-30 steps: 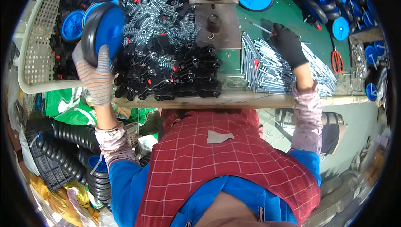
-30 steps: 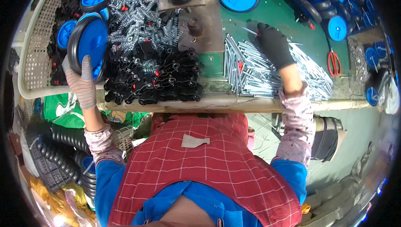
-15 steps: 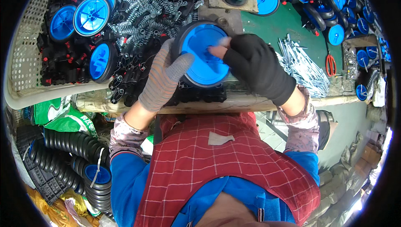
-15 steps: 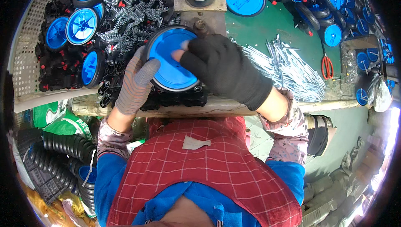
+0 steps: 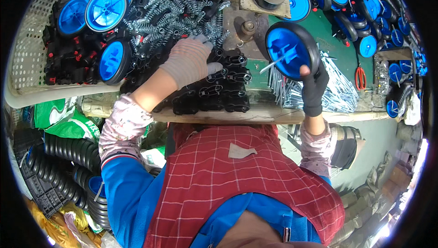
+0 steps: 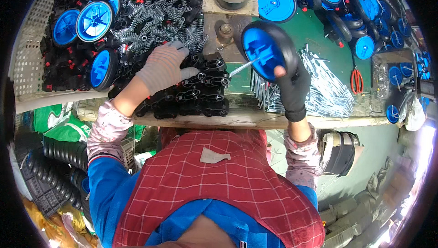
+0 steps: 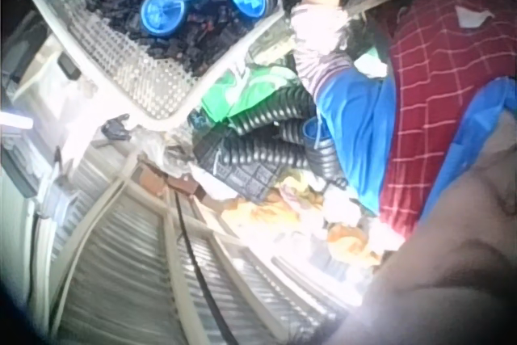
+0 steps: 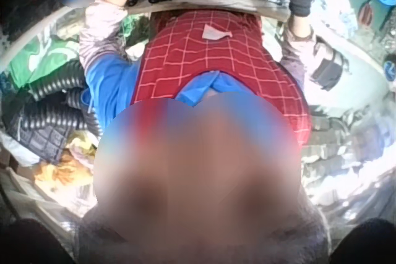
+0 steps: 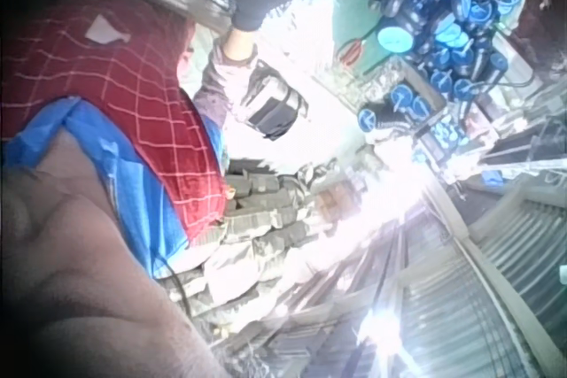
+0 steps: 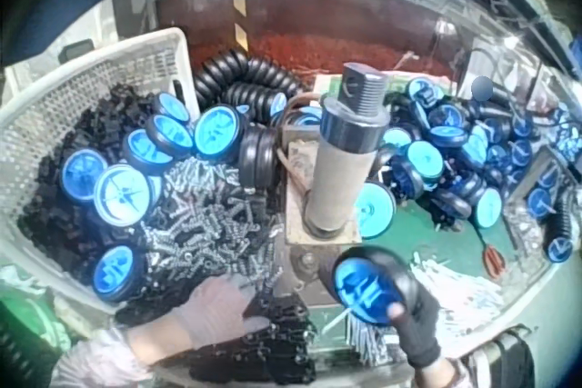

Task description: The person repeatedly picks up blue circular plastic parts and black flexible tubes from a workbench, inserts metal fasteners into the parts, and places the assembled units into a white basket. The person handles items one at a time and continues the cycle throughout the clip.

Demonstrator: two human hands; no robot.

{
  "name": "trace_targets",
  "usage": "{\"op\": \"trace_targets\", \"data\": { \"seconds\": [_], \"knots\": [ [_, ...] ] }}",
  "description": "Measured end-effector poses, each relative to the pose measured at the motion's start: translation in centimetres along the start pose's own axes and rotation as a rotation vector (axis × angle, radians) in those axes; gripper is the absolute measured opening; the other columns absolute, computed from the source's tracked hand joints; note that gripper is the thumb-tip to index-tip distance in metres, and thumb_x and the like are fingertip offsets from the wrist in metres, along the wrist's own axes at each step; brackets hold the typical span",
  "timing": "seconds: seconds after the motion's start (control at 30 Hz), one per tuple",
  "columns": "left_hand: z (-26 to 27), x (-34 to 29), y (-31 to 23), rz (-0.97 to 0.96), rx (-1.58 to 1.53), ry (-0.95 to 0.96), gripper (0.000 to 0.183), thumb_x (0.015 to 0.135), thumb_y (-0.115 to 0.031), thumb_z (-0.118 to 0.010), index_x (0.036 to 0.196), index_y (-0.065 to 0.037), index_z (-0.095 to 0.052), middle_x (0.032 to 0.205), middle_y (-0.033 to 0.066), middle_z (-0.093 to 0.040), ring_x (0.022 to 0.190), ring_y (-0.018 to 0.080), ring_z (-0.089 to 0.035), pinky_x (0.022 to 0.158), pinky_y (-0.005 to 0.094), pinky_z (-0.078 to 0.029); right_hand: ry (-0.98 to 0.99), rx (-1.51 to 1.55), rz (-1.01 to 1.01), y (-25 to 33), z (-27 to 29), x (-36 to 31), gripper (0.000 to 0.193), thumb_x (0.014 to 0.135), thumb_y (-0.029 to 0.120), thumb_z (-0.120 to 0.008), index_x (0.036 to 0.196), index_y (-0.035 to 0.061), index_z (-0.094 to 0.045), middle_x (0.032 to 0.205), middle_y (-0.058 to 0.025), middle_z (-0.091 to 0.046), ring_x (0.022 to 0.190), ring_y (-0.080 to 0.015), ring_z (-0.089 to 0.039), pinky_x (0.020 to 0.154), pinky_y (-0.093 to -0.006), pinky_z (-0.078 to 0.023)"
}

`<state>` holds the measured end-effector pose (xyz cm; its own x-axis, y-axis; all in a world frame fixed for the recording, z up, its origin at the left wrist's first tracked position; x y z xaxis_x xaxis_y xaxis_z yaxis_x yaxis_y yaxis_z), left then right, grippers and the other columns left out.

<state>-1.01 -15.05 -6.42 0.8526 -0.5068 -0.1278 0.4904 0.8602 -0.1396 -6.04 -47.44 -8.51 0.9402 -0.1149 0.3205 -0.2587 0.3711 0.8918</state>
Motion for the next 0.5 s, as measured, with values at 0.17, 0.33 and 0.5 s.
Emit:
{"op": "trace_targets", "data": {
  "seconds": [0.17, 0.33, 0.5],
  "knots": [
    [-0.7, 0.9, -2.6, 0.100, 0.000, -0.095, 0.046, 0.089, -0.042, -0.063, 0.109, -0.001, -0.060, 0.103, 0.0195, -0.064, 0.091, 0.0334, -0.065, 0.079, 0.0434, -0.053, -0.282, 0.675, -0.330, -3.3, -3.6, -0.3, 0.036, 0.095, 0.023, -0.062, 0.120, -0.0031, -0.059, 0.111, -0.0089, -0.064, 0.098, -0.0165, -0.062, 0.087, -0.0316, -0.051],
    [-1.5, 0.9, -10.7, -0.142, -0.480, -0.200, 0.054, 0.094, -0.040, -0.059, 0.126, 0.004, -0.050, 0.094, 0.0279, -0.063, 0.087, 0.0416, -0.065, 0.079, 0.0448, -0.052, -0.366, 1.064, -0.333, -3.3, -8.6, 1.5, 0.031, 0.096, 0.025, -0.062, 0.112, -0.0012, -0.062, 0.103, -0.0070, -0.064, 0.091, -0.0161, -0.060, 0.081, -0.0332, -0.051],
    [-1.1, 2.8, -9.9, -0.204, -0.903, -0.024, 0.070, 0.089, -0.042, -0.068, 0.134, 0.006, -0.047, 0.115, 0.0295, -0.064, 0.107, 0.0415, -0.063, 0.095, 0.0441, -0.049, -0.486, 0.273, 0.096, -4.3, -7.7, 3.5, 0.023, 0.095, 0.023, -0.065, 0.102, 0.0014, -0.063, 0.089, -0.0037, -0.062, 0.080, -0.0132, -0.059, 0.070, -0.0295, -0.048]
  ]
}}
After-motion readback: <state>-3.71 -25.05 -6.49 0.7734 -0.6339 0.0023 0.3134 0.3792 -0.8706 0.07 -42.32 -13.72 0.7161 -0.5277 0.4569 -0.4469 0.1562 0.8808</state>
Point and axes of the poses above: each hand's wrist, its own x-axis towards the middle knuckle, its own z-axis out of the back of the hand, y = z × x, the point moved 1 cm from there along x, towards the middle knuckle
